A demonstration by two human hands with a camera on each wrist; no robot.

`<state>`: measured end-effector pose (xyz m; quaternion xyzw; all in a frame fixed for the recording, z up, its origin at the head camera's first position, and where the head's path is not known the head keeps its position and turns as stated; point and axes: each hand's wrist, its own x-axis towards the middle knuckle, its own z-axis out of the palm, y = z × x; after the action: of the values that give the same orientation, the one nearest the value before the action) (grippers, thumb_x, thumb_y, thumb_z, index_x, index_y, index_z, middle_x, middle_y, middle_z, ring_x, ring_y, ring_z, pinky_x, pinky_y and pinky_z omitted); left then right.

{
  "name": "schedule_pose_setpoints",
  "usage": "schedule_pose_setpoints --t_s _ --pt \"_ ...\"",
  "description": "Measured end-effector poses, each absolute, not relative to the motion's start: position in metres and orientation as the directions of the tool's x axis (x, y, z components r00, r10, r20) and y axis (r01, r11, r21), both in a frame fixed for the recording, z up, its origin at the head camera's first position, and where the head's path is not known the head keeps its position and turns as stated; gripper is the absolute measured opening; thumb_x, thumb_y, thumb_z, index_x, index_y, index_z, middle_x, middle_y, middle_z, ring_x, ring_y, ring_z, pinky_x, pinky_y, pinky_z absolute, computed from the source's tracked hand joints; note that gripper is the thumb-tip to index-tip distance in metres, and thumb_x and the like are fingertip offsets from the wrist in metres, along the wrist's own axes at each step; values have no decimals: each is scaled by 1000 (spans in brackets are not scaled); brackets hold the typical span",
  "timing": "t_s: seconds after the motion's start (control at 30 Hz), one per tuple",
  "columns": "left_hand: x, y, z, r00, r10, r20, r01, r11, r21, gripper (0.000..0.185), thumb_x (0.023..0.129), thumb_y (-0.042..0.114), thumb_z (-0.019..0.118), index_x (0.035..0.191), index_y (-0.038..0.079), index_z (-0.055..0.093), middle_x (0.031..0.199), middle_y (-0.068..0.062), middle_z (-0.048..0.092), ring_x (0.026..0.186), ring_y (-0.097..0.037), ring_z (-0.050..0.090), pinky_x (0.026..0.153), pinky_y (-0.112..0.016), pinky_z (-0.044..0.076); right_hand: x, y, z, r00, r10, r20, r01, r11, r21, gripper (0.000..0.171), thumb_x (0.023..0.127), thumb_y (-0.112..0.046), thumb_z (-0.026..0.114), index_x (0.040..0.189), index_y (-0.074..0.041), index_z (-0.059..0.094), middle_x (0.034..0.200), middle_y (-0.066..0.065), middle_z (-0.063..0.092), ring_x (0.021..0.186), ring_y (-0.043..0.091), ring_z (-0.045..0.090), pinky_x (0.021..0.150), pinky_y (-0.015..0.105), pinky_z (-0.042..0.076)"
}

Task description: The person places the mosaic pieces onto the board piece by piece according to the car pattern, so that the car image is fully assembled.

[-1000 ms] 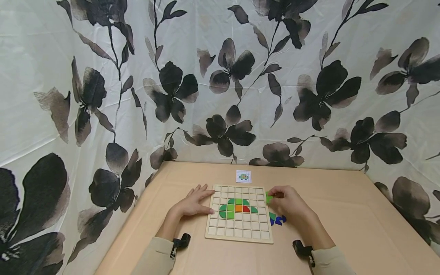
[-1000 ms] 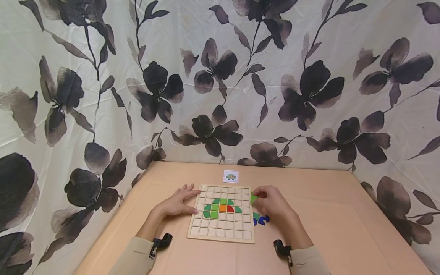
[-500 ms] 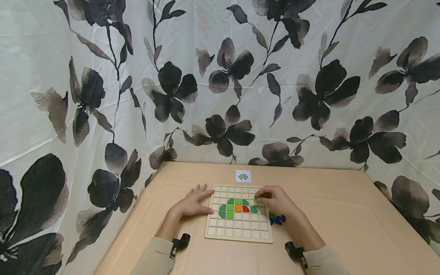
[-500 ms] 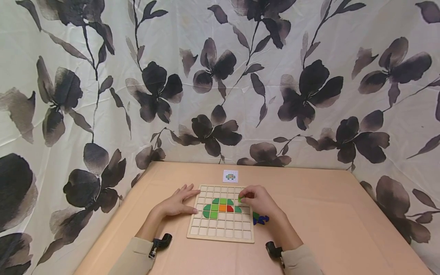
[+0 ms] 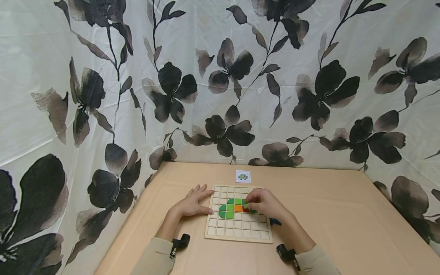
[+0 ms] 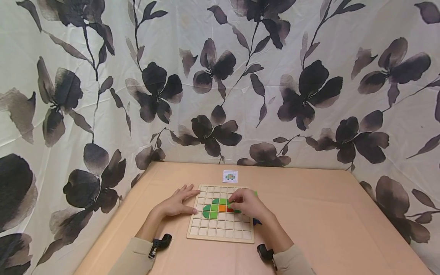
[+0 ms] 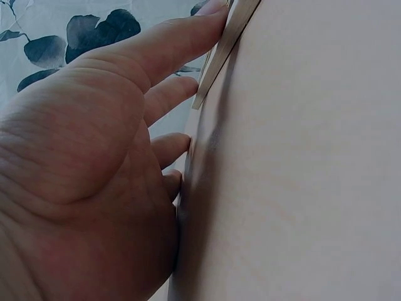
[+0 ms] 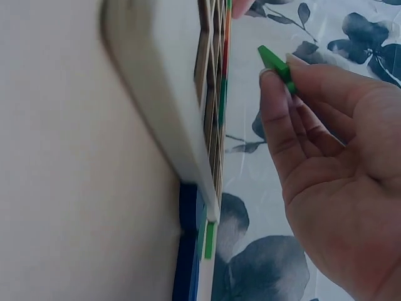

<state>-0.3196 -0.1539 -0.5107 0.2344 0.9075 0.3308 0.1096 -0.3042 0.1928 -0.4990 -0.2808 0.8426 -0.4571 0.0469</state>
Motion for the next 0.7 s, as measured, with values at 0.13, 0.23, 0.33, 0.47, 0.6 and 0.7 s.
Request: schedule_pose_setpoints --t_s 0.13,0.23,0.33,0.47,0.6,0.7 --pt "-319 -154 -511 -867 495 -48 348 672 654 81 86 47 82 155 19 50 172 -24 18 161 -47 2 129 -64 -3 -302 185 -499 -821 -541 181 -455 429 -781 9 92 -9 78 101 -6 80 100 2 75 84 10 62 72 21 53" --pt "-319 -154 -511 -868 494 -48 347 675 651 81 86 48 82 155 20 50 172 -24 18 161 -47 2 129 -64 -3 -301 180 -500 -812 -562 158 -451 430 -782 8 92 -9 78 99 -7 81 99 0 75 85 11 60 72 22 51" --pt "-319 -154 -511 -868 494 -46 348 673 653 81 86 48 82 155 20 51 172 -24 18 161 -47 2 129 -64 -3 -301 176 -502 -804 -581 126 -444 446 -777 7 92 -9 78 99 -9 81 98 -1 74 86 10 61 73 22 52" --pt "-320 -155 -512 -868 495 -44 351 673 651 81 86 47 82 155 20 50 172 -24 19 160 -48 2 129 -64 -3 -300 172 -503 -789 -607 98 -461 479 -747 6 92 -12 79 97 -13 82 97 -5 74 90 9 62 78 23 53" --pt "-320 -155 -512 -868 495 -43 351 673 651 81 86 48 82 155 20 50 172 -24 18 160 -48 3 129 -64 -3 -297 168 -501 -777 -625 80 -466 484 -741 5 91 -11 79 96 -12 82 96 -6 75 93 10 63 82 24 52" --pt "-319 -154 -511 -869 492 -47 346 674 653 81 86 48 82 155 20 50 172 -23 18 161 -47 2 130 -63 -3 -295 166 -499 -775 -628 67 -457 484 -746 5 92 -10 79 97 -11 82 96 -4 75 92 10 63 81 23 52"
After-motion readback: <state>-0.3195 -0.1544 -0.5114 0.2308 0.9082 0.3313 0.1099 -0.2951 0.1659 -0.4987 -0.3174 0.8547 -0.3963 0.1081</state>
